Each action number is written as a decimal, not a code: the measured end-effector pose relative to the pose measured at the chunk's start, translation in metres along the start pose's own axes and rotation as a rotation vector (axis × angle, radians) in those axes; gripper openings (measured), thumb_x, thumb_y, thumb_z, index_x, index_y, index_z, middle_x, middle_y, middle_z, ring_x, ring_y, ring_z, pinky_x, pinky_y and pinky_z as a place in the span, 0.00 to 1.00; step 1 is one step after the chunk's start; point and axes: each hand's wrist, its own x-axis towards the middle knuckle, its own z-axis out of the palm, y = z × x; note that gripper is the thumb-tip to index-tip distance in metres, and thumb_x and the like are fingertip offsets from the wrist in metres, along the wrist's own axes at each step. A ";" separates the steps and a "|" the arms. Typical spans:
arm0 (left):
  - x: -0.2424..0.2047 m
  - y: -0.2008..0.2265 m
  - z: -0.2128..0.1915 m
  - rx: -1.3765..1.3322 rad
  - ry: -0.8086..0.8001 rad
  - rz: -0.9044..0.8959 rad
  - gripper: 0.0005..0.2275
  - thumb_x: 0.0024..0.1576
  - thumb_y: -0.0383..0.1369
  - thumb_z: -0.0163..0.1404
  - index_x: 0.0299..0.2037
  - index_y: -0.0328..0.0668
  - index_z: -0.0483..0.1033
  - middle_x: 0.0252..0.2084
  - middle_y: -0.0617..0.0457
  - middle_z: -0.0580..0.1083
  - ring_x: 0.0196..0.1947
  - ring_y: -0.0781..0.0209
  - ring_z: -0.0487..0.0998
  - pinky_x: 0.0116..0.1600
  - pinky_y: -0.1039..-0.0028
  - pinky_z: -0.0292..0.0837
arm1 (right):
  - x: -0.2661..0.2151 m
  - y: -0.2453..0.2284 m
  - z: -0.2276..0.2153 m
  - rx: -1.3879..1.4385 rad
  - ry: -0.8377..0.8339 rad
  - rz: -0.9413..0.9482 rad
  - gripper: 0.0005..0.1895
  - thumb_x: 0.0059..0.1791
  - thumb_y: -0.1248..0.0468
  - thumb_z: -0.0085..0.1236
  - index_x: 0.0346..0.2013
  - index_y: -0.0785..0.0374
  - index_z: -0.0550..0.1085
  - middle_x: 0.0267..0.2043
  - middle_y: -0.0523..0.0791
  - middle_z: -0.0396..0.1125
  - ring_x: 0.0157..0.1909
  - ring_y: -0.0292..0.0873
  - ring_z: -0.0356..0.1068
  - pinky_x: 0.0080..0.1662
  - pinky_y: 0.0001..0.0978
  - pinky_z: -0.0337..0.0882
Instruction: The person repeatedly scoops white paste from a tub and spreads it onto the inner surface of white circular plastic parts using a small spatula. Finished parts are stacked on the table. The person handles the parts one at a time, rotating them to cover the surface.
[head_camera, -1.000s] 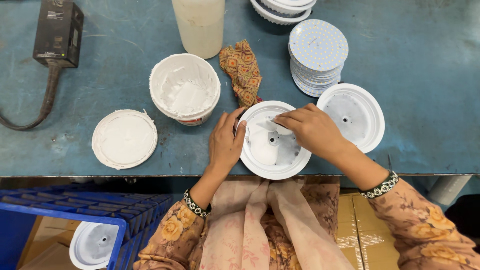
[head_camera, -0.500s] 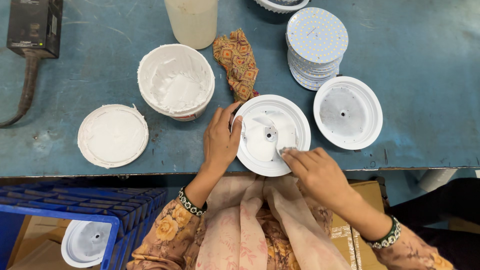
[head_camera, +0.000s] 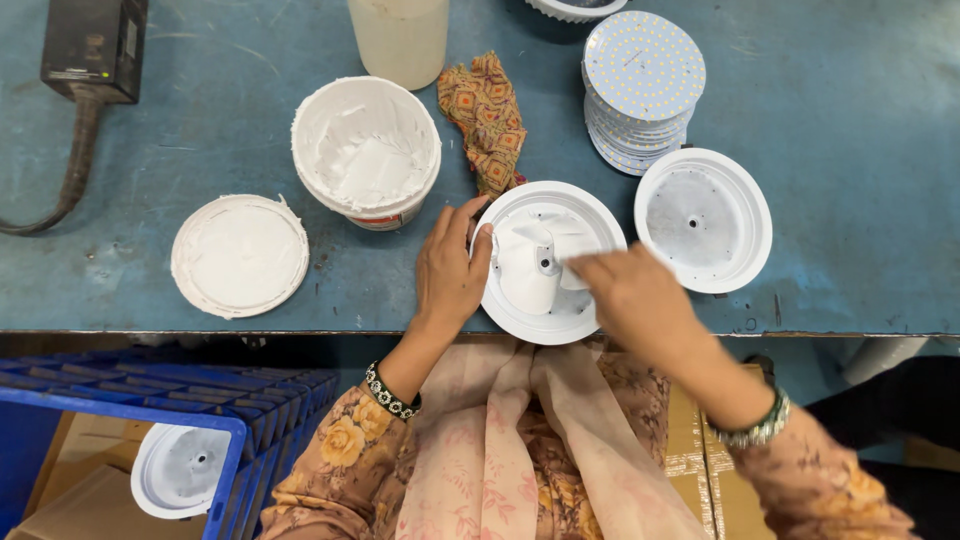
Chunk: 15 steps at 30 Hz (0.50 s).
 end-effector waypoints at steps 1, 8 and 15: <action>0.000 -0.001 0.000 0.004 0.000 0.000 0.15 0.63 0.31 0.49 0.59 0.39 0.73 0.36 0.46 0.69 0.36 0.49 0.73 0.44 0.60 0.68 | -0.011 -0.010 0.001 -0.004 -0.027 0.012 0.25 0.36 0.72 0.57 0.49 0.63 0.76 0.43 0.47 0.75 0.42 0.49 0.73 0.45 0.42 0.68; 0.001 -0.001 0.000 0.012 0.013 0.041 0.15 0.63 0.31 0.49 0.59 0.39 0.73 0.36 0.47 0.70 0.37 0.50 0.74 0.45 0.60 0.69 | -0.039 -0.046 -0.004 0.017 0.041 -0.114 0.24 0.41 0.69 0.55 0.53 0.69 0.73 0.51 0.50 0.73 0.49 0.47 0.73 0.47 0.40 0.67; 0.000 -0.001 -0.001 -0.015 0.030 0.071 0.14 0.64 0.32 0.48 0.59 0.39 0.73 0.39 0.45 0.72 0.40 0.46 0.75 0.46 0.59 0.69 | 0.004 -0.015 -0.016 0.080 -0.032 -0.406 0.21 0.43 0.67 0.53 0.51 0.62 0.76 0.51 0.43 0.74 0.55 0.42 0.72 0.52 0.39 0.67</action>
